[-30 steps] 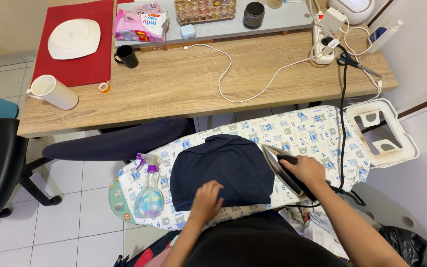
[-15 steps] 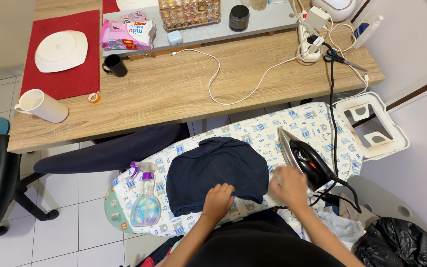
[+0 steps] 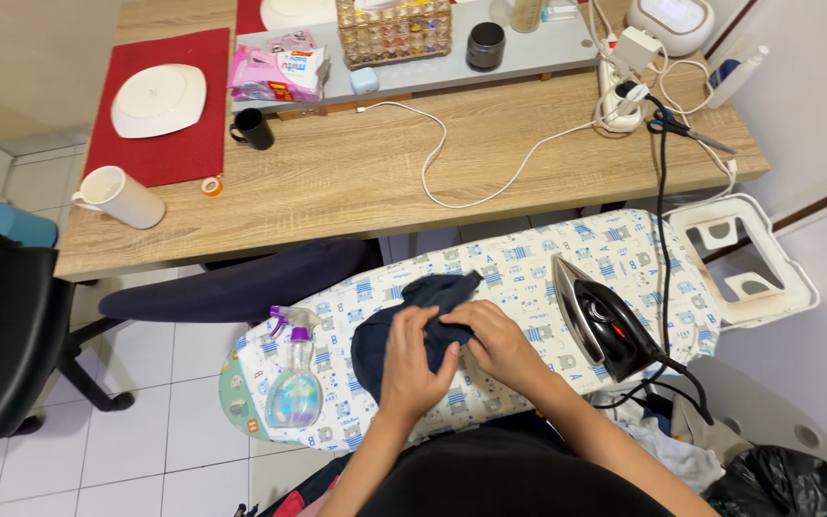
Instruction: The person irons a dark blue garment and a white children's shirt on an ironing board. They spray water on the garments, smooth them with their hands, and use an electric iron to press both sides of each item before setting them aside.
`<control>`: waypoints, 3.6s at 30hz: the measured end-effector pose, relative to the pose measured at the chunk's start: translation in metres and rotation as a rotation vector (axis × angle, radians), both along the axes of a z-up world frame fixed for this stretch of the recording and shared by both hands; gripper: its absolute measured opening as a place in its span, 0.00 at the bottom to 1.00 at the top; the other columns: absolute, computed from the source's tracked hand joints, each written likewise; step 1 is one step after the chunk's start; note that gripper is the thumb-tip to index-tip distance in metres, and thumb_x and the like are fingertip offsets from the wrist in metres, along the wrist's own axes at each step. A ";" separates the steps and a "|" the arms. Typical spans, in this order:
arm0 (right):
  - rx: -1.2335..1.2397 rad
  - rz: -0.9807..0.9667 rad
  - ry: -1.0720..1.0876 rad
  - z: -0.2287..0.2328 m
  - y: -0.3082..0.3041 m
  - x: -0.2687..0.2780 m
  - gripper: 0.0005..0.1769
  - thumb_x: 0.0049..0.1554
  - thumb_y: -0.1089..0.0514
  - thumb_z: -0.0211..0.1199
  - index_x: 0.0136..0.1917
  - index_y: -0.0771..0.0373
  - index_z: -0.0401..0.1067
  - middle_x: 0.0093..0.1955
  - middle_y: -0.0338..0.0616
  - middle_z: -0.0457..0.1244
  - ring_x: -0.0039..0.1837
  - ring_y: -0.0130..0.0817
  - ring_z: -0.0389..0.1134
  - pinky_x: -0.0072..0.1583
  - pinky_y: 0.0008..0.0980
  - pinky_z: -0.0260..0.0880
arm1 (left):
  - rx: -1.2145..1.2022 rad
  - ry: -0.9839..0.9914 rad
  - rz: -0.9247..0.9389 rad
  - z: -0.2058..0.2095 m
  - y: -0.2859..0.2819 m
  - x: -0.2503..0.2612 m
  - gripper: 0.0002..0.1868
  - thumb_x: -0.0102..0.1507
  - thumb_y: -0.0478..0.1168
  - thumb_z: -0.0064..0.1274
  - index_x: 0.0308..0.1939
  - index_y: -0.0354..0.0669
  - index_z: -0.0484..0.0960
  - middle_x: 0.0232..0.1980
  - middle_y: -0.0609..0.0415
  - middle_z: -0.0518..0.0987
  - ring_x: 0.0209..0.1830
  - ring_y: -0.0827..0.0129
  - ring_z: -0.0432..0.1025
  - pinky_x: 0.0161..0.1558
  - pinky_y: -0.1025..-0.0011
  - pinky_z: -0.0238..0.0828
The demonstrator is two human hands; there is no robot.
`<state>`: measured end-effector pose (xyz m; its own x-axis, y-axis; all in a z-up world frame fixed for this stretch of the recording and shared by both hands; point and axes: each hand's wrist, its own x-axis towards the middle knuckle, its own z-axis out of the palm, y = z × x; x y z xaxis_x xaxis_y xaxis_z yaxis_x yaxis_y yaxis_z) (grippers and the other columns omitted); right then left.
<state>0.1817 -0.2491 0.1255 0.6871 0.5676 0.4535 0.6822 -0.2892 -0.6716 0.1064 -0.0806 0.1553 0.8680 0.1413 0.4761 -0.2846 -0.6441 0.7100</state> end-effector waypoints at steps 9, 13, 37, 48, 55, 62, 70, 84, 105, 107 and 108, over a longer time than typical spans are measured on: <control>0.672 0.016 0.422 0.037 0.052 -0.021 0.27 0.55 0.70 0.65 0.64 0.64 0.59 0.62 0.42 0.57 0.63 0.31 0.63 0.64 0.34 0.68 | -0.277 0.071 0.111 0.057 0.032 -0.002 0.09 0.67 0.33 0.55 0.51 0.42 0.84 0.37 0.55 0.77 0.30 0.74 0.69 0.33 0.76 0.69; 0.393 0.102 0.695 0.021 0.044 -0.035 0.16 0.59 0.65 0.66 0.58 0.65 0.65 0.51 0.43 0.64 0.54 0.29 0.66 0.59 0.31 0.69 | -0.708 0.122 0.200 0.052 0.030 0.004 0.08 0.72 0.37 0.49 0.50 0.36 0.80 0.34 0.58 0.76 0.26 0.80 0.68 0.30 0.80 0.67; -0.384 -0.057 0.757 0.012 -0.099 0.016 0.18 0.54 0.54 0.67 0.58 0.53 0.79 0.41 0.38 0.76 0.34 0.31 0.70 0.39 0.34 0.72 | -0.411 -0.116 0.371 0.088 0.106 -0.044 0.11 0.74 0.39 0.45 0.41 0.34 0.77 0.36 0.59 0.75 0.37 0.77 0.66 0.43 0.77 0.65; -0.423 -0.219 0.609 0.049 -0.125 0.070 0.18 0.62 0.51 0.59 0.63 0.56 0.77 0.55 0.43 0.69 0.58 0.36 0.70 0.62 0.34 0.68 | -0.310 0.137 0.279 0.057 0.133 0.026 0.11 0.69 0.41 0.54 0.46 0.35 0.82 0.38 0.56 0.80 0.34 0.76 0.69 0.39 0.78 0.68; -0.219 -0.278 0.194 0.086 -0.141 0.078 0.19 0.56 0.63 0.63 0.59 0.53 0.78 0.61 0.38 0.68 0.65 0.37 0.68 0.65 0.33 0.67 | -0.200 -0.034 0.188 0.040 0.132 0.029 0.08 0.70 0.35 0.47 0.49 0.39 0.81 0.55 0.51 0.74 0.56 0.64 0.70 0.55 0.69 0.66; -0.468 -0.190 0.187 0.020 -0.170 0.044 0.26 0.43 0.75 0.61 0.49 0.52 0.83 0.57 0.35 0.73 0.64 0.34 0.70 0.70 0.37 0.64 | -0.123 0.406 0.036 -0.040 0.131 -0.029 0.10 0.62 0.33 0.54 0.45 0.46 0.85 0.50 0.50 0.70 0.56 0.59 0.69 0.59 0.63 0.67; -0.867 -0.150 0.270 -0.088 -0.164 -0.013 0.27 0.46 0.71 0.59 0.53 0.48 0.82 0.65 0.34 0.69 0.63 0.40 0.68 0.59 0.44 0.68 | 0.376 0.923 0.061 -0.168 0.081 -0.086 0.16 0.59 0.37 0.53 0.49 0.61 0.84 0.48 0.55 0.76 0.51 0.56 0.73 0.51 0.56 0.70; -0.859 -0.925 0.650 -0.089 -0.181 0.095 0.45 0.51 0.16 0.55 0.51 0.59 0.83 0.48 0.56 0.73 0.52 0.52 0.75 0.53 0.48 0.74 | 0.088 0.662 0.240 -0.182 0.063 -0.037 0.28 0.58 0.35 0.58 0.62 0.55 0.75 0.68 0.31 0.62 0.62 0.36 0.63 0.61 0.49 0.63; -1.020 -0.004 0.264 -0.086 0.047 0.032 0.38 0.48 0.21 0.61 0.41 0.58 0.82 0.36 0.49 0.71 0.41 0.45 0.75 0.46 0.42 0.75 | 0.085 0.685 0.449 -0.183 0.111 0.006 0.10 0.64 0.35 0.51 0.48 0.41 0.71 0.46 0.38 0.80 0.47 0.41 0.75 0.47 0.51 0.71; -1.093 -0.053 0.320 -0.085 0.017 0.043 0.39 0.47 0.20 0.60 0.41 0.58 0.82 0.38 0.49 0.71 0.43 0.45 0.75 0.46 0.43 0.74 | 0.074 0.726 0.461 -0.177 0.108 0.004 0.10 0.65 0.36 0.51 0.50 0.42 0.70 0.47 0.37 0.80 0.47 0.41 0.75 0.47 0.50 0.70; -1.102 -0.085 0.316 -0.084 -0.004 0.049 0.40 0.46 0.19 0.60 0.41 0.58 0.82 0.39 0.49 0.71 0.45 0.46 0.75 0.46 0.44 0.74 | 0.050 0.748 0.469 -0.176 0.106 0.002 0.11 0.66 0.36 0.50 0.52 0.42 0.70 0.48 0.38 0.80 0.48 0.41 0.75 0.47 0.50 0.70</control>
